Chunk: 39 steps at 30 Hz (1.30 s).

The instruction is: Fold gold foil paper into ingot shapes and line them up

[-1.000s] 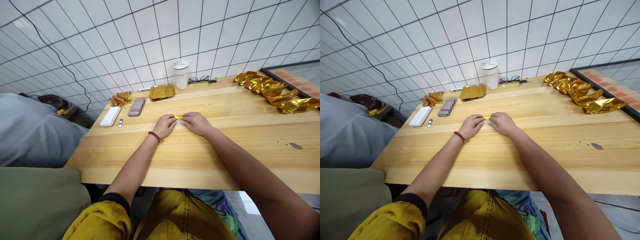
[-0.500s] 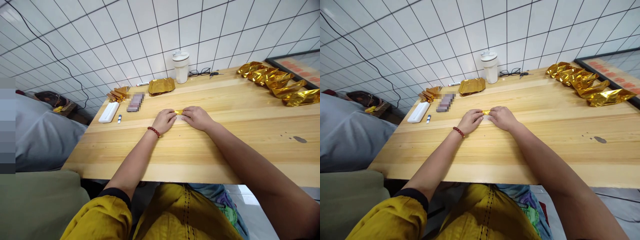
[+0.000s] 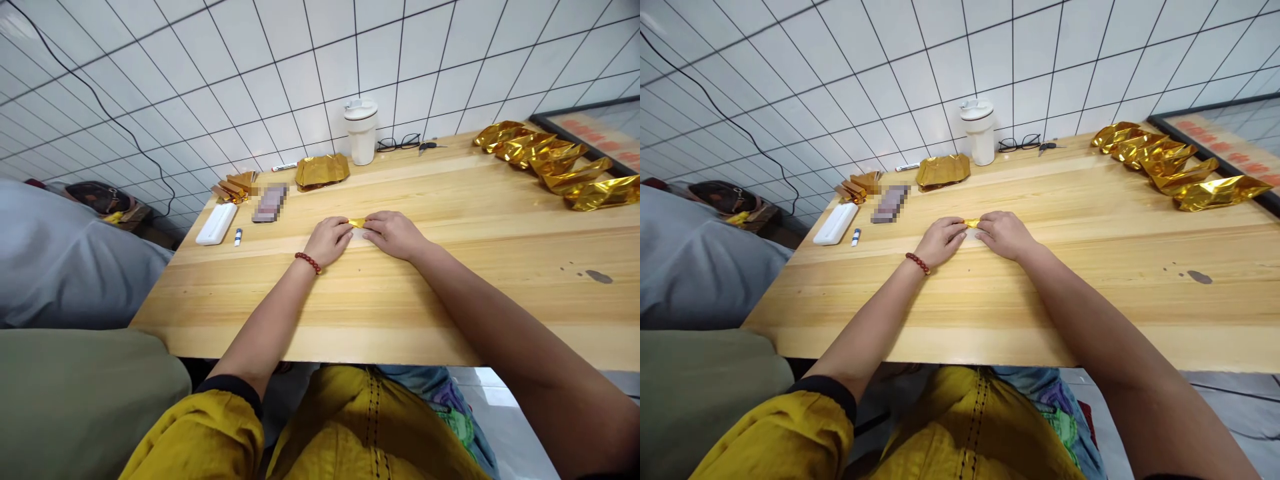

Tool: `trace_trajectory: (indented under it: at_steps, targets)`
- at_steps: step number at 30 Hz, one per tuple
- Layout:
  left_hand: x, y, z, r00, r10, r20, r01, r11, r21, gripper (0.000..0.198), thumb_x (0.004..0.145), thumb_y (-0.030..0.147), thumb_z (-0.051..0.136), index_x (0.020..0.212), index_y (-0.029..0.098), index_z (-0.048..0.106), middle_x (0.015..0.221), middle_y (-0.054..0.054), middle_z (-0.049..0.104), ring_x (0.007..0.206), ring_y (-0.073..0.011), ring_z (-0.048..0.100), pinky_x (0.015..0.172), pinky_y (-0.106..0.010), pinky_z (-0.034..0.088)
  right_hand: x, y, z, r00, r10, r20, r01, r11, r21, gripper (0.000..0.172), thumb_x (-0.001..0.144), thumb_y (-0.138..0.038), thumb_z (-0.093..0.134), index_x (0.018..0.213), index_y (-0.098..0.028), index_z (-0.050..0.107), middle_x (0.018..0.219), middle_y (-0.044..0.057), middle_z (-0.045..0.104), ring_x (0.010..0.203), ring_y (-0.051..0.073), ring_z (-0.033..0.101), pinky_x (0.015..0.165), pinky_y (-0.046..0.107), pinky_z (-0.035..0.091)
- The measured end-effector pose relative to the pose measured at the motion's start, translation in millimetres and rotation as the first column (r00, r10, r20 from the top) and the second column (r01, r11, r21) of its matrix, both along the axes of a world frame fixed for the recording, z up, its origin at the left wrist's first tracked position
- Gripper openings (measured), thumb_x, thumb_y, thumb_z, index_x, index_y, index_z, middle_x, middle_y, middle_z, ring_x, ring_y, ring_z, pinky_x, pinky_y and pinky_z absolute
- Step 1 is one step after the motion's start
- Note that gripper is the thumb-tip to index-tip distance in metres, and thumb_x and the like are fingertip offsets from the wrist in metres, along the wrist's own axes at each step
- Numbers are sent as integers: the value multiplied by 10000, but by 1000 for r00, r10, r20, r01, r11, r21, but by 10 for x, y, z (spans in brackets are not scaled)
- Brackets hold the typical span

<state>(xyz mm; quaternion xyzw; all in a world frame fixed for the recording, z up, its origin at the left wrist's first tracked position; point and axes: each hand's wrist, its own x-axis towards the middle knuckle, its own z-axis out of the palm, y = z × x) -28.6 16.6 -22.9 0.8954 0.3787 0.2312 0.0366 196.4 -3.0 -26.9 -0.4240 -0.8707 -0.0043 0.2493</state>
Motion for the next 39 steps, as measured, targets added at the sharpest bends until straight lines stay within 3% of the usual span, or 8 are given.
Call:
trace_trajectory:
  at_steps: [39]
  targets:
    - [-3,2,3,1000,0,-4,0,1000,-6,277,949,276,523,1126,196,721,1216,-105,676,1132,-236,618,1032,-430,488,-11,-21,41,999,-19,36,20,999,-29,346,967,-333,486,1122,-142,728,1203,140,703,1100,276,638,928,387,474]
